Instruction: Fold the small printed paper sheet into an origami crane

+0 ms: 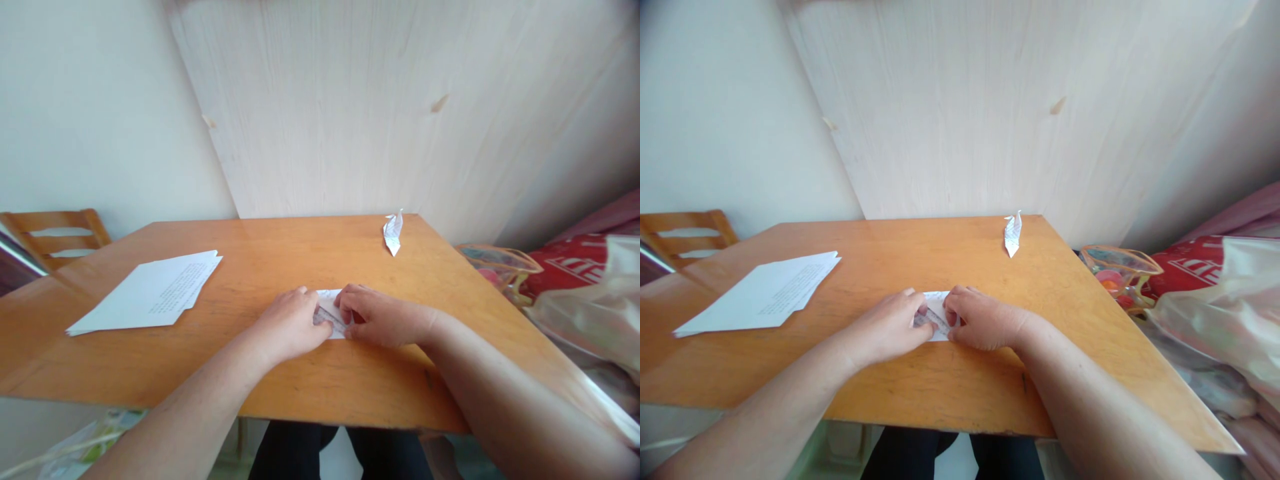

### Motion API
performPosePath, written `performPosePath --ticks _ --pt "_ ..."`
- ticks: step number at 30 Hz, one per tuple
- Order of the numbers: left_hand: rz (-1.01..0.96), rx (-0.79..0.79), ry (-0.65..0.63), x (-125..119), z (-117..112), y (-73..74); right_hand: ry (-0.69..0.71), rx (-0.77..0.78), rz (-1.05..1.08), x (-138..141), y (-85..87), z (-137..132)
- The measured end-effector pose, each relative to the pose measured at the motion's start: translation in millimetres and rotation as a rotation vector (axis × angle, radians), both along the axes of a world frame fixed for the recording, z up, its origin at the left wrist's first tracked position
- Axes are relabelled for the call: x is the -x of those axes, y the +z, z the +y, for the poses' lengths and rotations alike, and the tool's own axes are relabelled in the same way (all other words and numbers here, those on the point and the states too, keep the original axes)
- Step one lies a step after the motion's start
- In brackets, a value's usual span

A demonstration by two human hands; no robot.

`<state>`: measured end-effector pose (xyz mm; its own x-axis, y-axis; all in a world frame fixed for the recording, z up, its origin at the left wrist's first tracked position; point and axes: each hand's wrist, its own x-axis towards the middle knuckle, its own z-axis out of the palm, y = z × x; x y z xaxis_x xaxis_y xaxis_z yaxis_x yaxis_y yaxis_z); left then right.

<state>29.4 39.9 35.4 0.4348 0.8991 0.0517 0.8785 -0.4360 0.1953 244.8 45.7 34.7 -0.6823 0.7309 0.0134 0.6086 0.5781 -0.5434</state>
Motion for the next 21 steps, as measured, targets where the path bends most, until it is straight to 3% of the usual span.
performPosePath --ticks 11,16,21 --pt "0.019 0.049 0.073 -10 -2 9.6 0.097 0.103 0.04 -8 2.1 10" --pt "0.036 0.058 0.097 -12 0 7.3 0.074 0.087 0.034 -9 1.9 11" --pt "0.066 0.085 0.123 -19 -2 14.5 0.078 0.089 0.028 -8 4.1 10"
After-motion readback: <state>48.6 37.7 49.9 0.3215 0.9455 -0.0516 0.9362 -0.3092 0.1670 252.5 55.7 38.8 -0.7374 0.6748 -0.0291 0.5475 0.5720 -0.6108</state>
